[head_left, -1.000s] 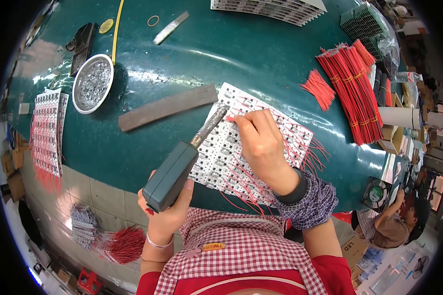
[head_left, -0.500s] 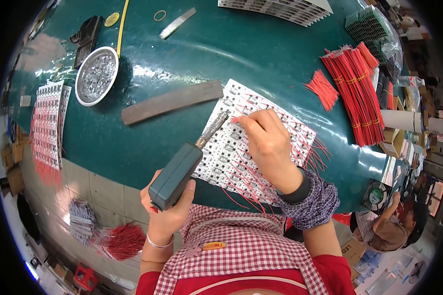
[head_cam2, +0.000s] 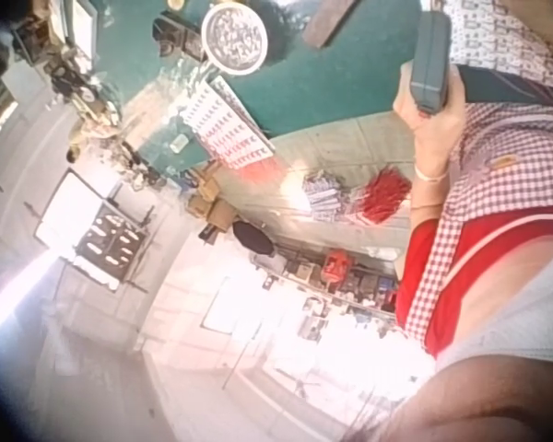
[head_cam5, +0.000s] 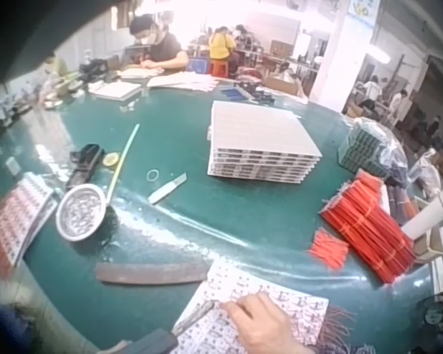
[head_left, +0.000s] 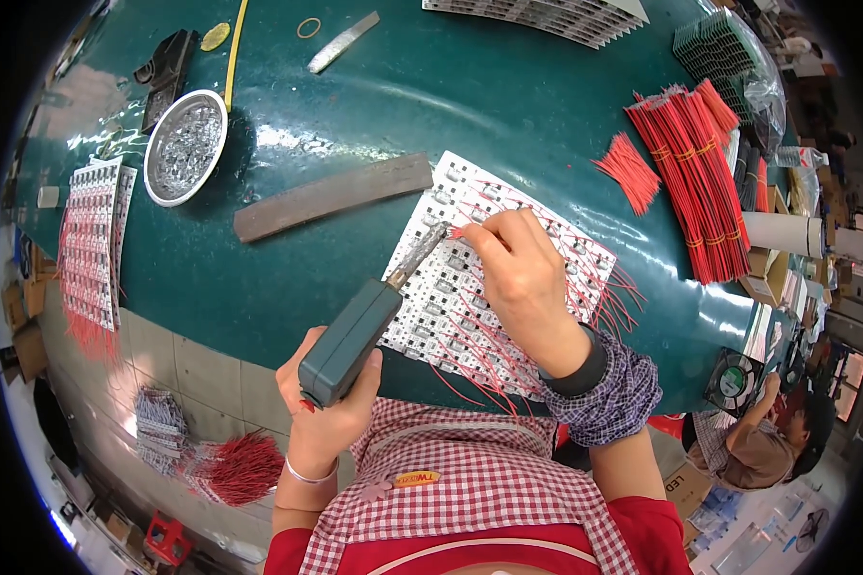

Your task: The person solders wires onto a circuit board using a soldering tool, sets the board aside, places a new circuit board and a weight on the table, and solders more wires onto the new board.

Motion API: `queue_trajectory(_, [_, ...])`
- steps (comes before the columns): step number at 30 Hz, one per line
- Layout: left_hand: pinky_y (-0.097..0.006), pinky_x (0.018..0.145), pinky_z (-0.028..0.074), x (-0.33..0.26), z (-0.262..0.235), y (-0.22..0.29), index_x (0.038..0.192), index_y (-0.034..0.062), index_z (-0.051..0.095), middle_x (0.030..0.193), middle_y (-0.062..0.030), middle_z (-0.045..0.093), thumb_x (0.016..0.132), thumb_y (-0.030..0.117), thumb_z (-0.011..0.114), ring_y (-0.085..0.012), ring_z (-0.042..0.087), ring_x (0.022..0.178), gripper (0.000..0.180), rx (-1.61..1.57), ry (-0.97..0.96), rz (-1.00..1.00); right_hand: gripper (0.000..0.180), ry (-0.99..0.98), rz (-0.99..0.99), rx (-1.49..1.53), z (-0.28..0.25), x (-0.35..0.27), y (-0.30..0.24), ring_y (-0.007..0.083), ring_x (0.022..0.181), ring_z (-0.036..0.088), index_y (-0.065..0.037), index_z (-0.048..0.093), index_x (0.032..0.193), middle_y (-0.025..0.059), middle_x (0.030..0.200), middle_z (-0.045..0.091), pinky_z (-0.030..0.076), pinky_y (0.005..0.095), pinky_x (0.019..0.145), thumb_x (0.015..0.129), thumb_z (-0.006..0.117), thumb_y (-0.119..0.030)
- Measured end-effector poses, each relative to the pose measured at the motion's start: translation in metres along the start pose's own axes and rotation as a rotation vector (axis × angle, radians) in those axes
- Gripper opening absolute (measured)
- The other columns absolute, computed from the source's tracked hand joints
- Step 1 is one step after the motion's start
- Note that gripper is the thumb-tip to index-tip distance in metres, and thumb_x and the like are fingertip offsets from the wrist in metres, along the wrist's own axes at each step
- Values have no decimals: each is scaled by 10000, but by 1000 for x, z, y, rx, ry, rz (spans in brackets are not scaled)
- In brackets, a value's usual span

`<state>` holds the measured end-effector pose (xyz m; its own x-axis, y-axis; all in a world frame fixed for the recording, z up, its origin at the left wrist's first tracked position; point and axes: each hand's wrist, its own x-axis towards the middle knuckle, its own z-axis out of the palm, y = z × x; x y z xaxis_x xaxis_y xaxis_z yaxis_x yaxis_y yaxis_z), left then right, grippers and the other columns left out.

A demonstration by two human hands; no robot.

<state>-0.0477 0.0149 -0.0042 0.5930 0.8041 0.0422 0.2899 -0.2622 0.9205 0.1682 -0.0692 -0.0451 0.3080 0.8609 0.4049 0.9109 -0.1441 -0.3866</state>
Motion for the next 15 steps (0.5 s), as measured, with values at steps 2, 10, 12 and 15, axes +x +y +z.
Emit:
queue_trajectory(2, [-255, 551, 457, 0, 0, 1, 868, -47, 676, 797, -90, 642, 748, -69, 716, -129, 594, 615, 129, 19, 9, 21, 197, 2, -12, -11, -1, 1, -1, 233, 771, 547, -29, 660, 922, 72, 829, 532, 473, 353, 616, 729, 652, 10])
queue_trajectory(10, [-251, 537, 458, -5, -2, -5, 892, -40, 693, 778, -86, 641, 737, -60, 725, -134, 592, 605, 160, 36, 16, 53, 200, 4, -23, -20, -1, 1, -1, 229, 772, 548, -23, 656, 922, 74, 827, 528, 473, 349, 606, 725, 659, 10])
queue_trajectory(12, [-250, 540, 464, -13, -1, -10, 894, -39, 697, 783, -86, 646, 732, -54, 731, -134, 593, 607, 166, -18, 49, -33, 199, 4, -25, -24, -1, 0, 0, 229, 772, 549, -22, 654, 921, 75, 827, 527, 473, 348, 606, 724, 659, 10])
queue_trajectory(15, [-248, 547, 476, -14, -2, -10, 897, -35, 704, 796, -87, 656, 725, -45, 741, -133, 597, 615, 176, -53, 87, -89, 202, 4, -22, -35, -1, 1, -1, 229, 774, 550, -22, 651, 921, 76, 828, 527, 475, 347, 610, 721, 662, 8])
